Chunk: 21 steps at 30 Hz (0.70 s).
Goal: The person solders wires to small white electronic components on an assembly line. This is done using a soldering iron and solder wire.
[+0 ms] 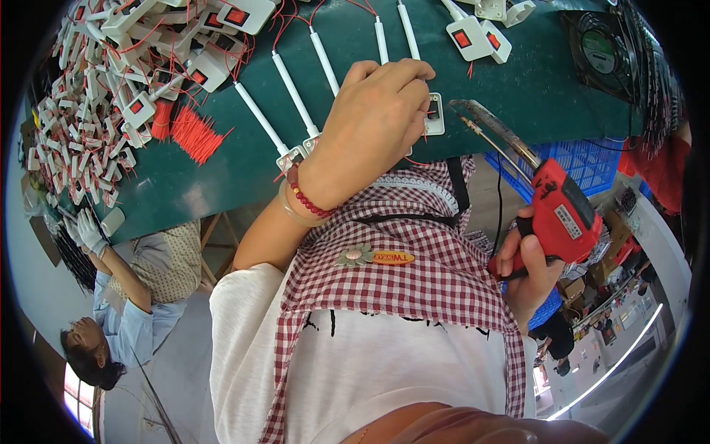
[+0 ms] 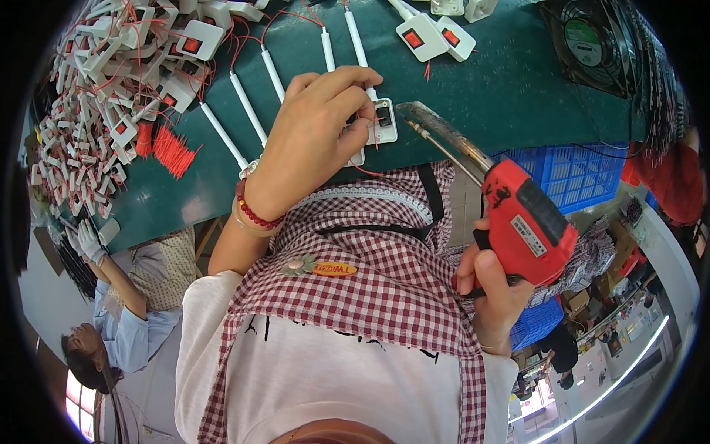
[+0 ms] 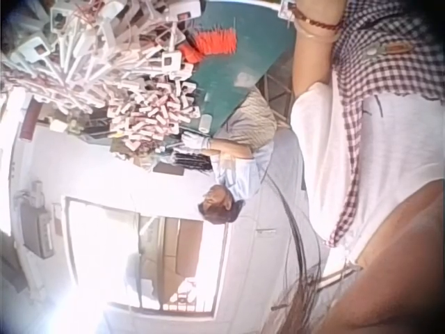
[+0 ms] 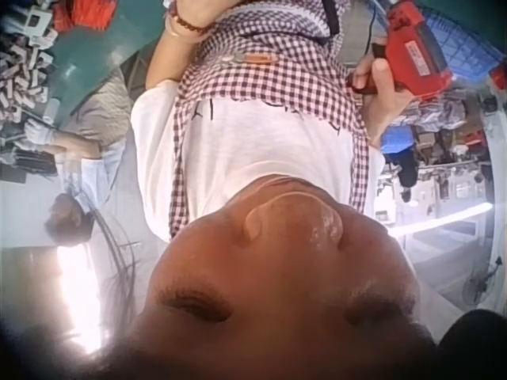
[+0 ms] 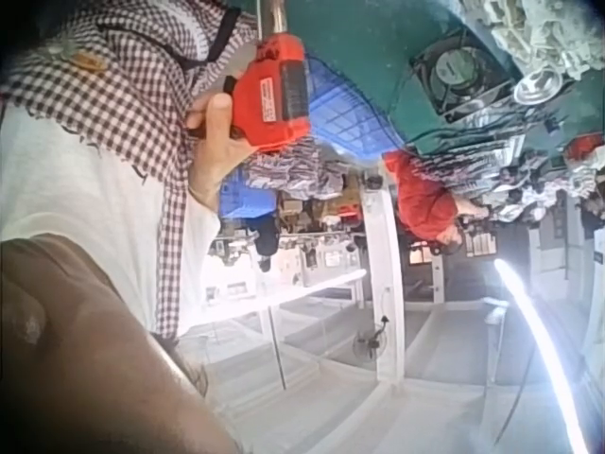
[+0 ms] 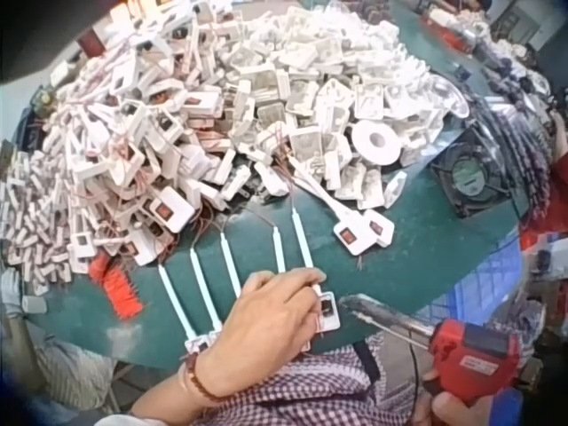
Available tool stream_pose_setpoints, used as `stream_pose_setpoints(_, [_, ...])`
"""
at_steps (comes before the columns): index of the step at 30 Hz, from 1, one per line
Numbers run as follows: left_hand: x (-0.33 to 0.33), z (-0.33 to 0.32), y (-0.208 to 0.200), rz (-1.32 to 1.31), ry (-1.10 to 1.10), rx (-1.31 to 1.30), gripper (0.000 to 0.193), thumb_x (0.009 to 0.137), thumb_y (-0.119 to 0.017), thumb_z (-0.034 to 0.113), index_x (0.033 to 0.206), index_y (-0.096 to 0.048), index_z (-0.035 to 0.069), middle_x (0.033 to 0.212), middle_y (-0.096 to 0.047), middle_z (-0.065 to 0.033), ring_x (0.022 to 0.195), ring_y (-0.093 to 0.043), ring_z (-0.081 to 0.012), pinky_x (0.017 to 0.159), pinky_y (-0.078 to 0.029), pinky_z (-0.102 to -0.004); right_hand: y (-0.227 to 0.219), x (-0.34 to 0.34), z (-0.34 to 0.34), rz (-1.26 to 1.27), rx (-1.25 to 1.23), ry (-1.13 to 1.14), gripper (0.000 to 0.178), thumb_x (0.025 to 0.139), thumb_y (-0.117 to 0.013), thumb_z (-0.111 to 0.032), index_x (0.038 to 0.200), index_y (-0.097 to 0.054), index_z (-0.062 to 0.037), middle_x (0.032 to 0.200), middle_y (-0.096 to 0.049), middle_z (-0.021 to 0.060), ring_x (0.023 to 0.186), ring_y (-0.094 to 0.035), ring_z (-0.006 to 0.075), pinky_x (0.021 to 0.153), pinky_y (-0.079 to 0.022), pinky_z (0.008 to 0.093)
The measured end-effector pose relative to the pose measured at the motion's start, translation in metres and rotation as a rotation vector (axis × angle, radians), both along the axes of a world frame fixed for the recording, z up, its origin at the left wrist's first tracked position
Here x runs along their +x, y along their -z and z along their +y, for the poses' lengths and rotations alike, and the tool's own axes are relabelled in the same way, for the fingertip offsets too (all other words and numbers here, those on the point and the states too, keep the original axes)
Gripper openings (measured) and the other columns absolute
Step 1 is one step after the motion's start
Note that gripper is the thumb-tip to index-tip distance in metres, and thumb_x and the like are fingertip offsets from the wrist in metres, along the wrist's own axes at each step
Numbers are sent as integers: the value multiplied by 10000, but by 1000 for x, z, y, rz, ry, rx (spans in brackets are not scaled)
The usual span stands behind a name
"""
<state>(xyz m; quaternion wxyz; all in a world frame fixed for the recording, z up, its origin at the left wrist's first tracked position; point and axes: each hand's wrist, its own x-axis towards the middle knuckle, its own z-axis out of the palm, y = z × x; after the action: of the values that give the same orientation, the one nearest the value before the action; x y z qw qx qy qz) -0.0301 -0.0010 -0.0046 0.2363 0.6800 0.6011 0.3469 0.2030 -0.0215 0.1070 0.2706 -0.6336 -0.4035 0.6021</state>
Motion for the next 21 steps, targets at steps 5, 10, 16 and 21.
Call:
stream_pose_setpoints(5, [-1, 1, -3, 1, 8, -13, 52, 740, -605, 42, 756, -559, 25, 1064, -607, -60, 855, -568, -245, 825, -406, -345, 2, 0, 5, -9, 44, 23, 348, 828, -559, -175, 1086, -504, 51, 578, -517, 68, 419, -421, 91, 401, -325, 208])
stream_pose_setpoints(10, [3, -1, -6, 12, -9, -21, 67, 733, -617, 48, 765, -562, 25, 1065, -607, -65, 862, -574, -251, 823, -414, -350, 4, 6, 10, 5, 86, 0, 402, 850, -564, -233, 1110, -456, 53, 588, -500, 67, 403, -394, 74, 378, -324, 202])
stream_pose_setpoints(16, [0, 25, -40, 242, 59, -17, 143, 734, -616, 45, 868, -568, 47, 1023, -589, -62, 892, -565, -248, 812, -410, -383, 8, 16, 20, 71, 217, 110, 356, 856, -535, -182, 1106, -461, 61, 566, -485, 69, 389, -383, 79, 370, -326, 207])
stream_pose_setpoints(21, [0, 91, -30, 478, 204, 225, 183, 761, -504, 76, 935, -558, 63, 941, -515, -91, 928, -503, -233, 817, -419, -358, 11, 23, 24, 124, 278, 141, 334, 879, -512, -155, 1125, -451, 61, 578, -482, 68, 380, -372, 78, 361, -320, 207])
